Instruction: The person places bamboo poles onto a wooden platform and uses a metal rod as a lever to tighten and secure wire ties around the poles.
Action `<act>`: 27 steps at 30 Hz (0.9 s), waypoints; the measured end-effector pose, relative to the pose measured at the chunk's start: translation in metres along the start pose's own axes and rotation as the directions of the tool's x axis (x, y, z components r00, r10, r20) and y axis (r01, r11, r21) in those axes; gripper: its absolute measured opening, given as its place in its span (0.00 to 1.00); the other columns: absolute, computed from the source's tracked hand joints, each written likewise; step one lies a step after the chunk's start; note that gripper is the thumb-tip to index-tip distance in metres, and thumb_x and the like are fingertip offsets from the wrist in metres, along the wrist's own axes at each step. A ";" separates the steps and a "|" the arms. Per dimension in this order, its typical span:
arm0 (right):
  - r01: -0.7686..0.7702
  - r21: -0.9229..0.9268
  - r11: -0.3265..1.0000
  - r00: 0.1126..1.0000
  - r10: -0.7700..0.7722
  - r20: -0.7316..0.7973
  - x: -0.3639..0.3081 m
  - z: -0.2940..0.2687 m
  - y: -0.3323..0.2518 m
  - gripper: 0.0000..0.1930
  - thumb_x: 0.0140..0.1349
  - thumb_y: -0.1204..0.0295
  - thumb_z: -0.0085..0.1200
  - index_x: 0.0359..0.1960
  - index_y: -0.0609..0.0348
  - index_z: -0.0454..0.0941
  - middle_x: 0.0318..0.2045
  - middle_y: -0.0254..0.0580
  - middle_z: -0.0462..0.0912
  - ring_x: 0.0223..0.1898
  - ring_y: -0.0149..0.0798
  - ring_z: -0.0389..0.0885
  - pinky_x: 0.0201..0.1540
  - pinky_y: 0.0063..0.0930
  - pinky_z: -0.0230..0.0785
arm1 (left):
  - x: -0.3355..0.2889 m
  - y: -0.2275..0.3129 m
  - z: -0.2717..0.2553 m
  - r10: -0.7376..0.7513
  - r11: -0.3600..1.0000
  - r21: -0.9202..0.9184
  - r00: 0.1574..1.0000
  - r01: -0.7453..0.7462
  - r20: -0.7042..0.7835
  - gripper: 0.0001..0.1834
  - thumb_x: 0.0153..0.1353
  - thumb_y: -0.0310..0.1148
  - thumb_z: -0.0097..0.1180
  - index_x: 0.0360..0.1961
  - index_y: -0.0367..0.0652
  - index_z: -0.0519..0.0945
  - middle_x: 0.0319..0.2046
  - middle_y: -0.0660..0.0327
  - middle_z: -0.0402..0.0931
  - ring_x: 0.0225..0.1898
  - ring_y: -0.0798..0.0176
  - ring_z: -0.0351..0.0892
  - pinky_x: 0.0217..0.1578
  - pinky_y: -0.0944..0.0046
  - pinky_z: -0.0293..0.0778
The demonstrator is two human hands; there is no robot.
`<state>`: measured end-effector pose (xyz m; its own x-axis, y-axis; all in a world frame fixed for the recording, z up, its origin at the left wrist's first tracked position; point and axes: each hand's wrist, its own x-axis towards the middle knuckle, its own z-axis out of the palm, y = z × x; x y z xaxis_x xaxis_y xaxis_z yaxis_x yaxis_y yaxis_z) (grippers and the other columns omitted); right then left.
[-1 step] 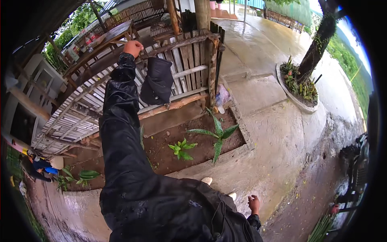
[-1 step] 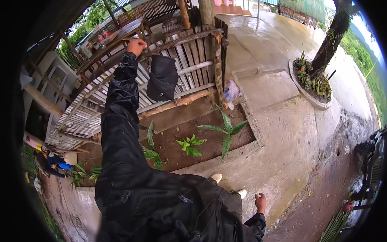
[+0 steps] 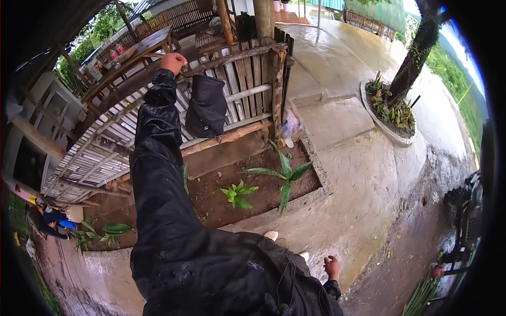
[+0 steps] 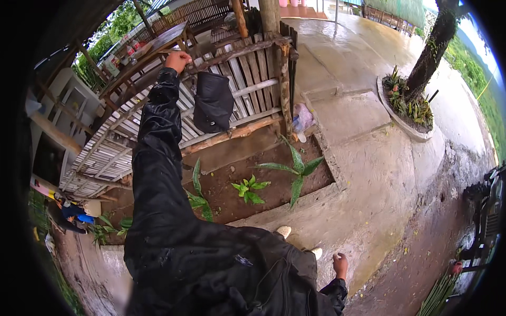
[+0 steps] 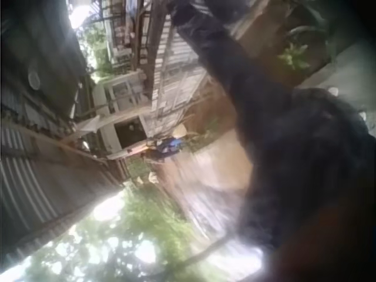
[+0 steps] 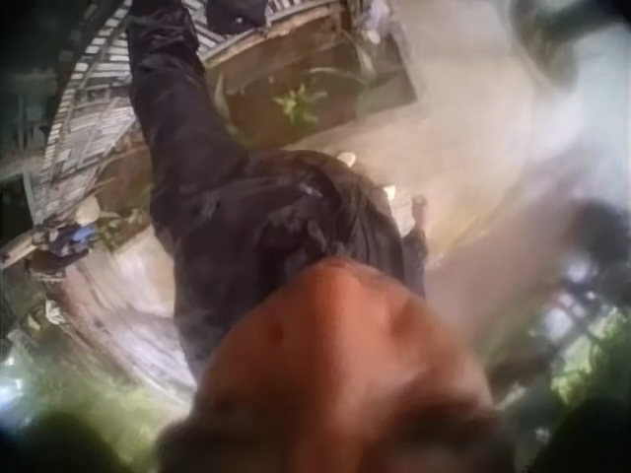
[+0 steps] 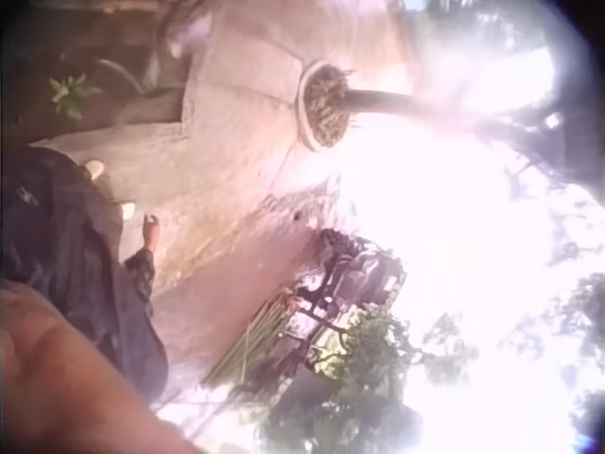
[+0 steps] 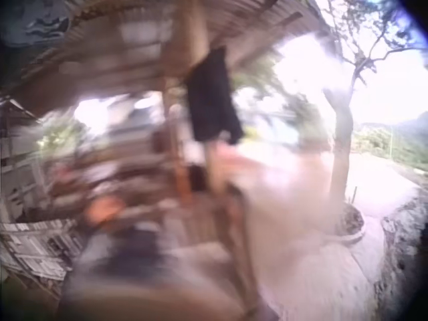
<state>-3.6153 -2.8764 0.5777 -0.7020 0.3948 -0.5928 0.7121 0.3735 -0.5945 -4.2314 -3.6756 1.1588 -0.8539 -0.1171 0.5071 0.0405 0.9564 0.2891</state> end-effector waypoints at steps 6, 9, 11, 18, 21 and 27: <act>-0.084 0.071 0.994 0.996 0.085 -0.017 -0.026 0.016 0.017 0.26 0.63 0.58 0.65 0.56 0.64 0.79 0.29 0.51 0.87 0.26 0.40 0.87 0.30 0.36 0.78 | 0.017 -0.020 0.021 -0.084 0.996 -0.018 0.995 0.085 0.052 0.08 0.54 0.35 0.75 0.33 0.45 0.90 0.31 0.57 0.88 0.35 0.57 0.88 0.40 0.54 0.81; -0.030 0.058 0.998 0.998 0.033 -0.053 -0.025 0.012 0.005 0.26 0.64 0.60 0.65 0.57 0.65 0.78 0.30 0.52 0.87 0.25 0.40 0.86 0.28 0.36 0.77 | 0.026 -0.029 0.017 -0.063 0.998 0.022 0.979 0.060 0.193 0.08 0.57 0.31 0.72 0.38 0.43 0.90 0.33 0.56 0.89 0.36 0.59 0.87 0.41 0.56 0.80; -0.016 0.128 0.992 0.999 0.022 -0.040 -0.020 0.012 -0.005 0.25 0.64 0.61 0.65 0.57 0.66 0.78 0.30 0.53 0.87 0.25 0.41 0.86 0.28 0.36 0.78 | 0.038 -0.043 0.000 -0.043 0.998 0.044 0.966 0.033 0.254 0.06 0.59 0.33 0.71 0.37 0.46 0.91 0.34 0.57 0.89 0.37 0.57 0.87 0.42 0.55 0.81; -0.046 0.057 0.997 0.998 0.049 -0.047 -0.030 -0.017 0.028 0.25 0.66 0.66 0.62 0.62 0.64 0.73 0.37 0.51 0.86 0.29 0.40 0.87 0.23 0.36 0.78 | 0.055 -0.034 0.016 0.003 0.954 0.266 0.888 -0.141 0.460 0.08 0.59 0.34 0.66 0.38 0.50 0.91 0.35 0.57 0.89 0.39 0.56 0.87 0.46 0.55 0.81; -0.168 0.150 0.974 0.984 0.175 -0.033 -0.052 -0.031 0.034 0.26 0.66 0.67 0.62 0.63 0.64 0.72 0.35 0.50 0.86 0.31 0.40 0.87 0.22 0.35 0.77 | 0.056 -0.046 0.025 -0.122 0.938 0.345 0.900 -0.033 0.418 0.08 0.61 0.35 0.63 0.39 0.54 0.92 0.36 0.57 0.89 0.40 0.54 0.87 0.46 0.55 0.81; -0.297 0.188 0.936 0.954 0.301 0.010 -0.086 -0.026 0.052 0.25 0.67 0.65 0.61 0.62 0.64 0.72 0.36 0.47 0.86 0.30 0.40 0.87 0.23 0.36 0.78 | 0.061 -0.058 0.014 0.124 0.896 0.302 0.838 -0.324 0.531 0.11 0.66 0.36 0.58 0.42 0.54 0.91 0.42 0.56 0.88 0.46 0.52 0.87 0.54 0.56 0.80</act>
<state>-3.5174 -2.8689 0.6121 -0.4553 0.4807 -0.7494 0.8727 0.0741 -0.4826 -4.2930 -3.7348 1.1611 -0.9863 0.1625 0.0298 0.1562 0.9762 -0.1507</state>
